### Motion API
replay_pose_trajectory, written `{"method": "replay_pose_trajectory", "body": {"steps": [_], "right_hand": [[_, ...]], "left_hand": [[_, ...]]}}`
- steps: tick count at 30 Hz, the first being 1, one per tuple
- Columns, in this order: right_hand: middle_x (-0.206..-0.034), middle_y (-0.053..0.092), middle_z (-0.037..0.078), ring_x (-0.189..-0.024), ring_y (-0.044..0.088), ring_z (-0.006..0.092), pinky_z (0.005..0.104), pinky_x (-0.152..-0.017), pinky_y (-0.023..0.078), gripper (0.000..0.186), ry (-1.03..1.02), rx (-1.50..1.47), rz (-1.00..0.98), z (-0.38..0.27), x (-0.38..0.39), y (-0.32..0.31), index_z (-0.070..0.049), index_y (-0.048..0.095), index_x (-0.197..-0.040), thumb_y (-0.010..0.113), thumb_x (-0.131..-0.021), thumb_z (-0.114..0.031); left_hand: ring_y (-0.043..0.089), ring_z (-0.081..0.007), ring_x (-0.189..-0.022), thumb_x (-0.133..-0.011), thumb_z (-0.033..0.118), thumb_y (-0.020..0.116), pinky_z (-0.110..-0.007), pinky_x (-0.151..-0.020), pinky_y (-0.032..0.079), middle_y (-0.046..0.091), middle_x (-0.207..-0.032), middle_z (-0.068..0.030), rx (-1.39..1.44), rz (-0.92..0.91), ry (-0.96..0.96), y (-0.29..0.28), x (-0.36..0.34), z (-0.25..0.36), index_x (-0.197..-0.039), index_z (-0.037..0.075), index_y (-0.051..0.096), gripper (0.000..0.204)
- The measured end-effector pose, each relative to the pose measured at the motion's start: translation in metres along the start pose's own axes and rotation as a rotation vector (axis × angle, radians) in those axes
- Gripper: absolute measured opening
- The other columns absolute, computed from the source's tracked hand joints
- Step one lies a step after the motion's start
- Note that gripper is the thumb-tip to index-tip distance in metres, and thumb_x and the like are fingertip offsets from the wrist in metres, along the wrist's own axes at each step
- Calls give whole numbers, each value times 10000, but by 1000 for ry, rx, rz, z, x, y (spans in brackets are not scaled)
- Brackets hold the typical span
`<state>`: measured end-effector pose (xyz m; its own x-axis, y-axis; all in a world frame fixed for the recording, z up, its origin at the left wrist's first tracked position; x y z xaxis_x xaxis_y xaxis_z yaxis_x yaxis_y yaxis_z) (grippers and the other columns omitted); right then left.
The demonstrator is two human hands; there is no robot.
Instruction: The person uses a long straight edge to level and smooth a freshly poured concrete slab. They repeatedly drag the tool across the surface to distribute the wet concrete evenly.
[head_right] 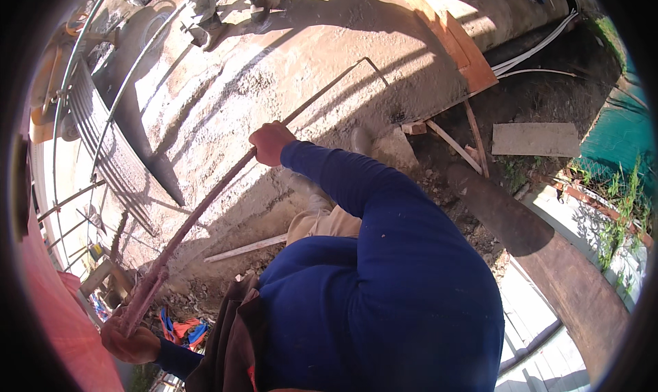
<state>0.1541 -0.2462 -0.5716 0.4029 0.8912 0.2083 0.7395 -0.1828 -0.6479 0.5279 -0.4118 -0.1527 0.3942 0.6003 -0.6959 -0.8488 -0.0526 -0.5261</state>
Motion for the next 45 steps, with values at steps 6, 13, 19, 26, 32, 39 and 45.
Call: {"method": "replay_pose_trajectory", "body": {"steps": [6,13,19,26,32,39,45], "right_hand": [[-912,736,183,-978,696,392,529,-872,538,114,-42,126,-35,84,-87,-3,-90,720,-883,661,-838,-177],[-980,750,176,-1010,702,379,505,-916,541,168,104,136,64,151,-50,-33,-95,737,-938,613,-879,-192],[-861,731,180,-906,711,379,511,-859,542,147,213,97,176,172,26,-28,-82,713,-844,663,-867,-218],[-770,708,186,-802,707,374,500,-787,551,128,262,33,338,109,70,-37,-82,698,-794,672,-842,-198],[-718,695,179,-739,701,392,514,-753,551,156,210,-114,303,53,85,15,-70,690,-779,689,-819,-221],[-711,654,180,-724,662,410,513,-671,514,112,33,-183,248,2,81,-56,-64,636,-725,716,-745,-139],[-736,635,228,-743,643,447,510,-636,482,81,110,16,235,137,84,-111,-31,613,-741,670,-752,-88]], "left_hand": [[557,-251,-892,-976,89,517,-357,-808,470,545,-958,-136,98,40,-64,86,66,30,-1098,-41,585,191],[575,-223,-830,-994,117,518,-350,-791,491,610,-957,-152,166,9,-85,156,58,1,-1099,-74,607,237],[565,-201,-814,-990,92,490,-315,-759,478,607,-934,-148,17,-170,32,201,0,6,-1183,-94,609,293],[516,-185,-774,-993,74,476,-316,-716,445,588,-903,-146,237,-93,-66,176,-65,-1,-1209,-101,609,308],[515,-200,-854,-1004,71,465,-336,-815,440,593,-970,-147,186,-283,28,114,-107,-41,-1234,-88,610,315],[501,-209,-877,-1003,121,445,-377,-869,423,597,-984,-142,361,6,-225,51,-109,-8,-1254,-63,596,346],[494,-199,-823,-964,137,500,-355,-778,415,573,-897,-129,518,-205,-76,173,-16,7,-1144,-39,615,277]]}}
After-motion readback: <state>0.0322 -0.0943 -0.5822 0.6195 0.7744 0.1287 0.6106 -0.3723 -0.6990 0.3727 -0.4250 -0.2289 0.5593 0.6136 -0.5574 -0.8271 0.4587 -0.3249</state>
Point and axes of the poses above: each hand's wrist, its own x-axis away from the middle knuckle, its own y-axis out of the palm, z = x × y, the point moved 5 cm from there along -x, towards the middle knuckle
